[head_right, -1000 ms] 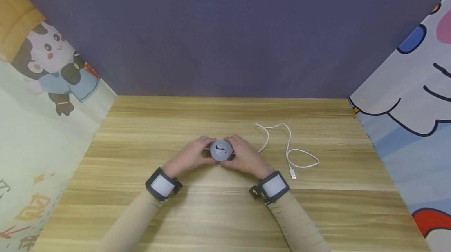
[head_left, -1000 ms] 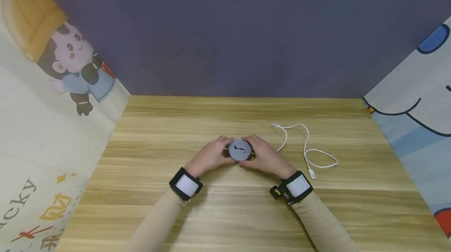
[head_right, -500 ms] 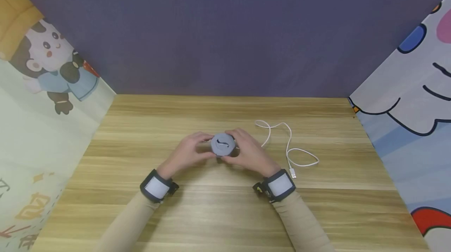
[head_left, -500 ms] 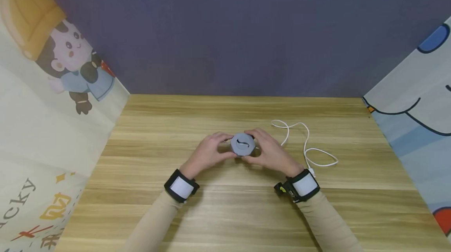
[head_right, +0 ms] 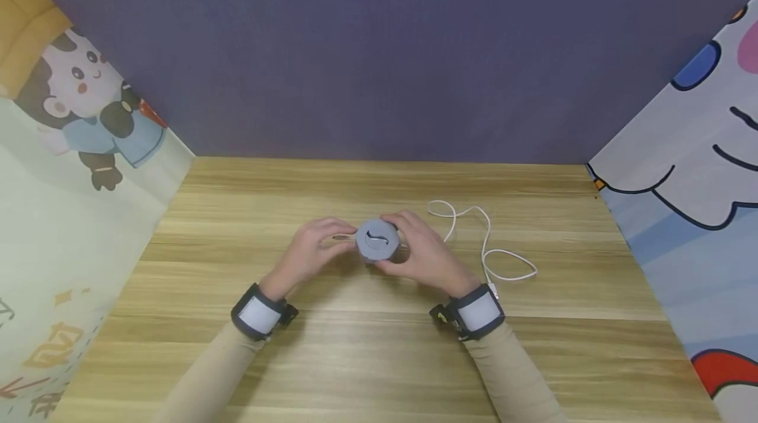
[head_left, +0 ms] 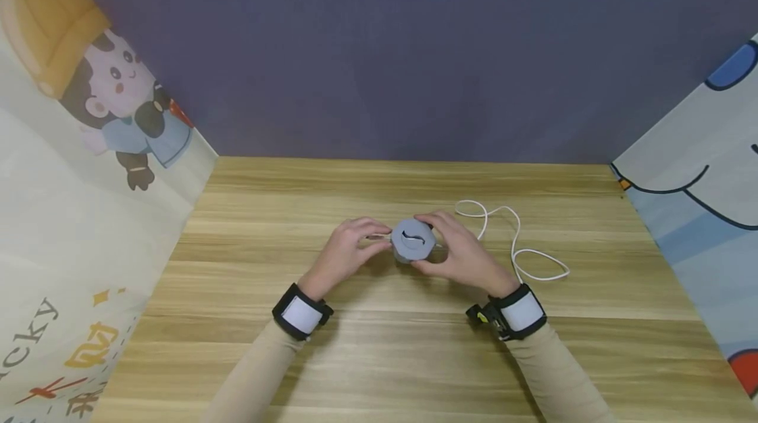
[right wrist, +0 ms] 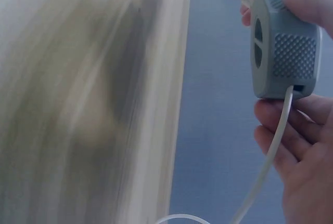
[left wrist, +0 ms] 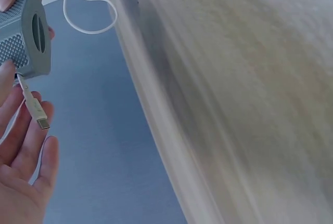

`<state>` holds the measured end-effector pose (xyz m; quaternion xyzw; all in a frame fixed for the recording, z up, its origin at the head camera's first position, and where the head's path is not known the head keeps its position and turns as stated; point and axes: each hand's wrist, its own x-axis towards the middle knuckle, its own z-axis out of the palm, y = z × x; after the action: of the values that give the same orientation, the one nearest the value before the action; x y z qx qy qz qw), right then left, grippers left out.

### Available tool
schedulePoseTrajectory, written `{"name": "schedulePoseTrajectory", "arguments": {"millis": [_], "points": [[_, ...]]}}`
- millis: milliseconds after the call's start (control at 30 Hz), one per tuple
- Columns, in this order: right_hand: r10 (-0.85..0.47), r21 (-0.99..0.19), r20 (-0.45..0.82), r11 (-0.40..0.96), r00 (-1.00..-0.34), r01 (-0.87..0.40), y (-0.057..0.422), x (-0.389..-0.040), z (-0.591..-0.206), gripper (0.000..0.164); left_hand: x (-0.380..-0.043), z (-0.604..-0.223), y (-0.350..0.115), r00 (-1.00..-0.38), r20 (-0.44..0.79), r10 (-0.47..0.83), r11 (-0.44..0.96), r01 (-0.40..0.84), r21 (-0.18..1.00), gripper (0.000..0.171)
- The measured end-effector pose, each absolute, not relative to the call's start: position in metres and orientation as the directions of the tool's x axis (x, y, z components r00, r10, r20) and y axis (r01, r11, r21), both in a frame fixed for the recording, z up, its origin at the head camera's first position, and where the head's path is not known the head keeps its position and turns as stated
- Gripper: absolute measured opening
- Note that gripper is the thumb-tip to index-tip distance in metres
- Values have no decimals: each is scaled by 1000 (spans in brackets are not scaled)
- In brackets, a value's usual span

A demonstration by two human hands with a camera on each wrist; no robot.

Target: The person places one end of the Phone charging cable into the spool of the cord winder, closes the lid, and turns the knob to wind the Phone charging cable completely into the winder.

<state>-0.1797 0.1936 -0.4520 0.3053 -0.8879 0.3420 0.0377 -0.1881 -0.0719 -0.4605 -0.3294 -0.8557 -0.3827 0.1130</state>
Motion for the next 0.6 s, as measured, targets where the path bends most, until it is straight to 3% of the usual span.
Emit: {"name": "schedulePoseTrajectory", "arguments": {"millis": [600], "points": [[-532, -577, 313, 551, -787, -602, 198, -178, -445, 82, -186, -456, -69, -716, 523, 462, 492, 698, 521, 11]]}}
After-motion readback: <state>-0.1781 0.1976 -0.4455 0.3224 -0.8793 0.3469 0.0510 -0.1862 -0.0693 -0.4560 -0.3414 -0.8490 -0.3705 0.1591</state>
